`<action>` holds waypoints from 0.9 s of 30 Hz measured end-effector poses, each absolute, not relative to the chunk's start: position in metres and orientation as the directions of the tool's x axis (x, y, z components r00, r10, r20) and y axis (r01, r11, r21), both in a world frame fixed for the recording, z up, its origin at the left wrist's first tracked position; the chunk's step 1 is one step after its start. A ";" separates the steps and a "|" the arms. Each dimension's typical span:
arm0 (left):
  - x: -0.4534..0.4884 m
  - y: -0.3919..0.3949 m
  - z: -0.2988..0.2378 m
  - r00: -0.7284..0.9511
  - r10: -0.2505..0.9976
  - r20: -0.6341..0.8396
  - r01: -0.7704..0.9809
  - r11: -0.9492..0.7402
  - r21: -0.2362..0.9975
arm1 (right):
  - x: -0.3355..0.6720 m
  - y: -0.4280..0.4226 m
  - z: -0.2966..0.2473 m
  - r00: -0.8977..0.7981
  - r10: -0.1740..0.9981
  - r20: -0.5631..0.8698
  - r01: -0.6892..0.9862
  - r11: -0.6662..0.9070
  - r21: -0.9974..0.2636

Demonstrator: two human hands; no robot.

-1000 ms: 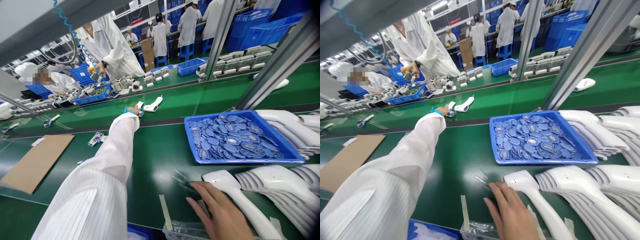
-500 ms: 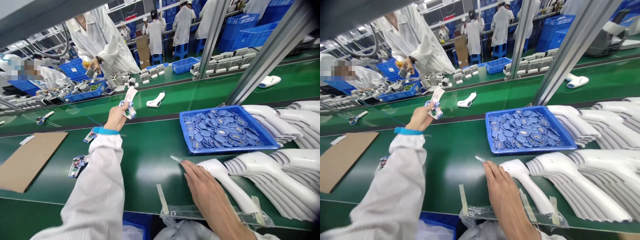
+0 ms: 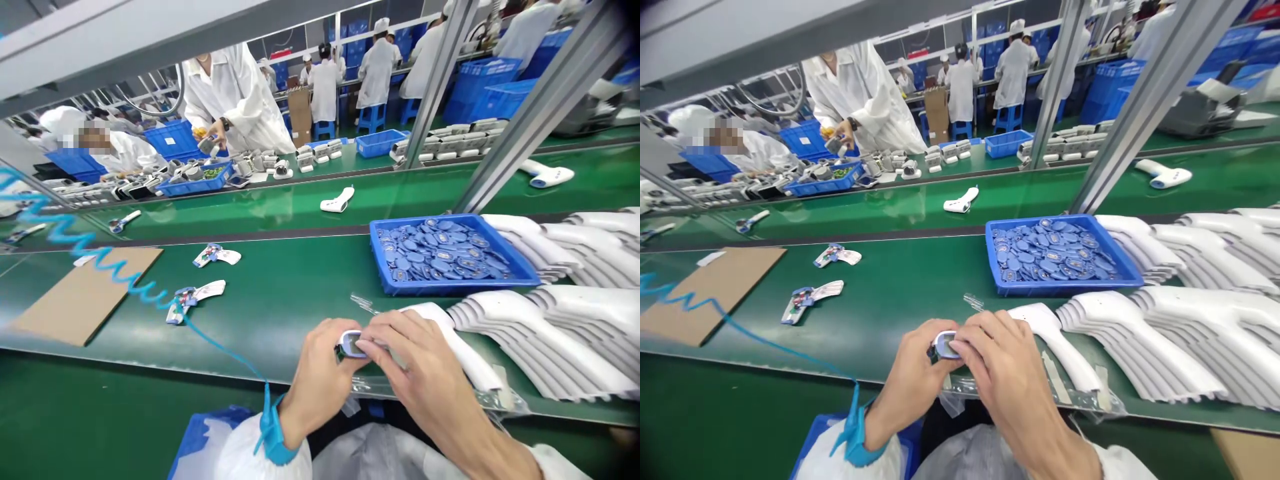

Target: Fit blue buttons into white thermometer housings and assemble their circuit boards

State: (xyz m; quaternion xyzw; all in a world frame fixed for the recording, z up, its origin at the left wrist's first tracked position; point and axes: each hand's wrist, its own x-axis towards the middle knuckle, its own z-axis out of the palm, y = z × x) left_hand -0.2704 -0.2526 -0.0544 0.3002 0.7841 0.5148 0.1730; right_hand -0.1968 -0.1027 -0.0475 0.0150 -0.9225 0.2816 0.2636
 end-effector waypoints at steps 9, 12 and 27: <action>-0.288 -0.255 -0.070 -0.883 0.464 -0.069 0.155 0.428 0.891 | -0.203 -0.090 -0.057 -0.859 0.321 0.400 0.058 0.835 -0.547; -0.296 -0.260 -0.070 -0.855 0.478 -0.200 -0.061 0.290 0.955 | -0.207 -0.073 -0.102 -0.899 0.285 0.331 0.173 0.928 -0.330; -0.297 -0.281 -0.077 -0.705 0.610 -0.363 -0.479 -0.032 0.877 | -0.146 -0.017 -0.128 -0.829 0.345 0.440 0.377 0.926 -0.015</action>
